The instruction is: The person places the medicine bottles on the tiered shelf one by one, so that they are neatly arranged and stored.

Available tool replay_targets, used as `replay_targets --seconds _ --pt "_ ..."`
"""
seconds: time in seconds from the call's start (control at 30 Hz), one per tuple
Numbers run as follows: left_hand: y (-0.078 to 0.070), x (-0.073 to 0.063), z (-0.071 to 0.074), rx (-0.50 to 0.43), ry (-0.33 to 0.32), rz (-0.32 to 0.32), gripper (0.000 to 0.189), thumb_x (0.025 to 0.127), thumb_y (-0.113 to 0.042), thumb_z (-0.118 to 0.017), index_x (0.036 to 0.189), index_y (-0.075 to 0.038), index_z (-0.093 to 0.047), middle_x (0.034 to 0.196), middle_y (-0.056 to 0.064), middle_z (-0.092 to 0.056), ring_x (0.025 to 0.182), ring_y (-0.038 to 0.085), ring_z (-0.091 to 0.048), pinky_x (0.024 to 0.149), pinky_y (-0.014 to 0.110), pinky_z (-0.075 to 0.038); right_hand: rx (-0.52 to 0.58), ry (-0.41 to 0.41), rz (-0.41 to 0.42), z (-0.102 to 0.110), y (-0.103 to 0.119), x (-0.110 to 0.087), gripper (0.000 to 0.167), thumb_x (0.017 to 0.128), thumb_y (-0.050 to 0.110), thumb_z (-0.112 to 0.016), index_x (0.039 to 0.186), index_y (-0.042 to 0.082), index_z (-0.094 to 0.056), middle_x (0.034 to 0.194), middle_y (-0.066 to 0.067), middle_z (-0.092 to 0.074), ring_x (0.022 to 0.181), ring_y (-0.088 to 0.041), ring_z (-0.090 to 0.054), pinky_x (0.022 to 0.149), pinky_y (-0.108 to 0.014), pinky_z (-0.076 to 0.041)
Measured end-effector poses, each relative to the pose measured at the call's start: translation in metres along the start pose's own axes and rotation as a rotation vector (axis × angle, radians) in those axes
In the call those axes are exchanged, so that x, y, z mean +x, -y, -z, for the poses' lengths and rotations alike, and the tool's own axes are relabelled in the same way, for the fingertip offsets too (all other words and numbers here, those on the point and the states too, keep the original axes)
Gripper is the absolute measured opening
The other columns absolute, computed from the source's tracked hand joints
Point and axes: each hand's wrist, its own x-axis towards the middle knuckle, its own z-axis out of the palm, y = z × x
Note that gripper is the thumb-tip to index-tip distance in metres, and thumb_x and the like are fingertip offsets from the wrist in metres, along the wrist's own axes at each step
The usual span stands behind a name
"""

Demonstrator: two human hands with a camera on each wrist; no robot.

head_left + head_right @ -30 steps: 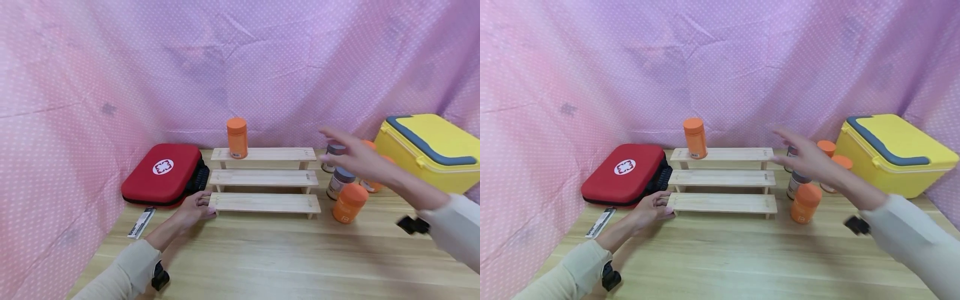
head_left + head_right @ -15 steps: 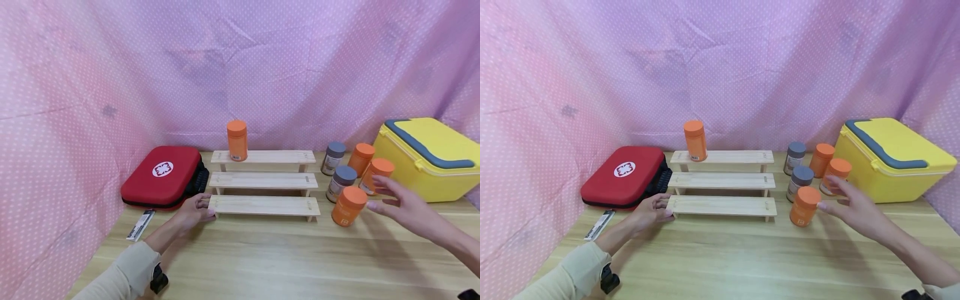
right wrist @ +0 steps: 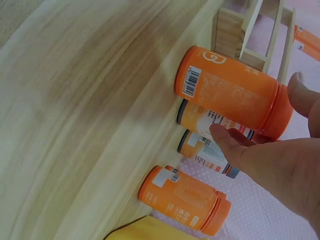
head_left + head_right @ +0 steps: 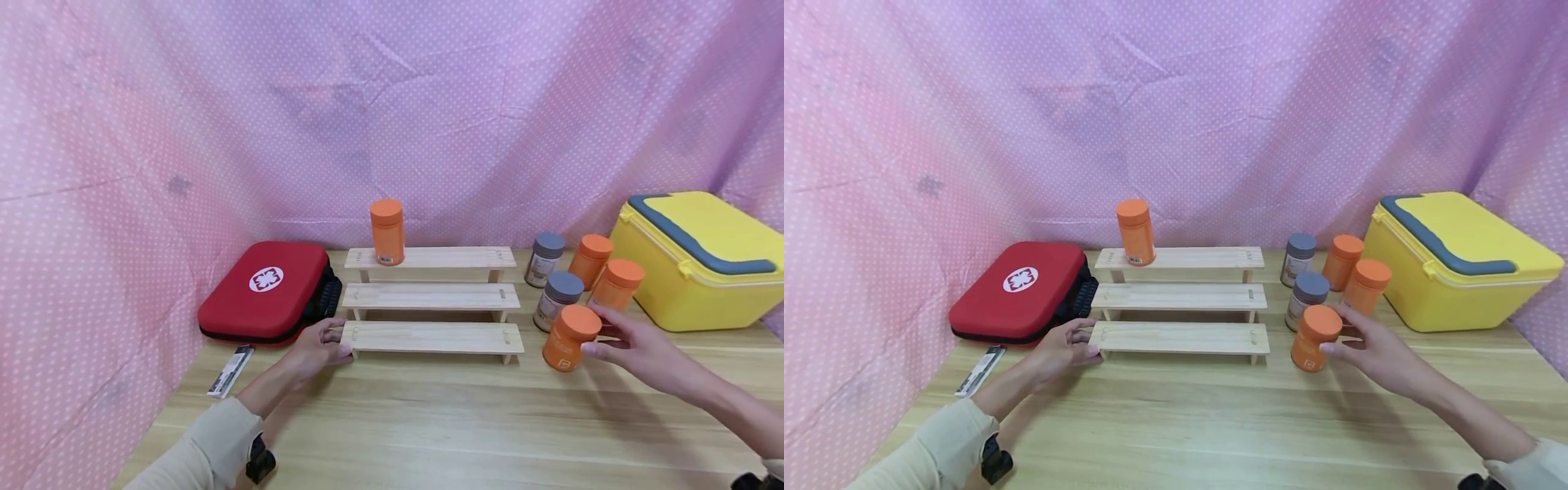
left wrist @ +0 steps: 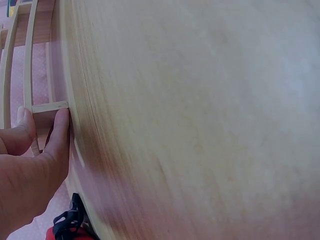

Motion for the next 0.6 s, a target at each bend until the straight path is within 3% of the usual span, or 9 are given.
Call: replay_targets --seconds 0.3,0.6 --pt "-0.0006 -0.0006 0.0001 0.012 0.000 0.005 0.054 0.088 0.017 -0.055 0.138 0.006 -0.038 0.118 0.028 -0.054 0.095 0.025 -0.061 0.085 0.046 -0.056 -0.068 -0.040 0.007 -0.0032 0.0022 0.0045 0.047 0.089 0.011 -0.068 0.129 -0.003 -0.048 0.116 -0.017 -0.059 0.092 0.009 -0.054 0.071 -0.013 -0.053" --pt "-0.0013 -0.0006 -0.0004 0.017 -0.004 0.011 0.054 0.087 0.016 -0.056 0.137 0.005 -0.038 0.118 0.027 -0.055 0.095 0.025 -0.062 0.085 0.045 -0.056 -0.052 -0.051 0.005 -0.0049 0.0026 0.0047 0.045 0.091 0.013 -0.067 0.129 -0.004 -0.048 0.114 -0.015 -0.059 0.091 0.005 -0.057 0.073 -0.013 -0.053"
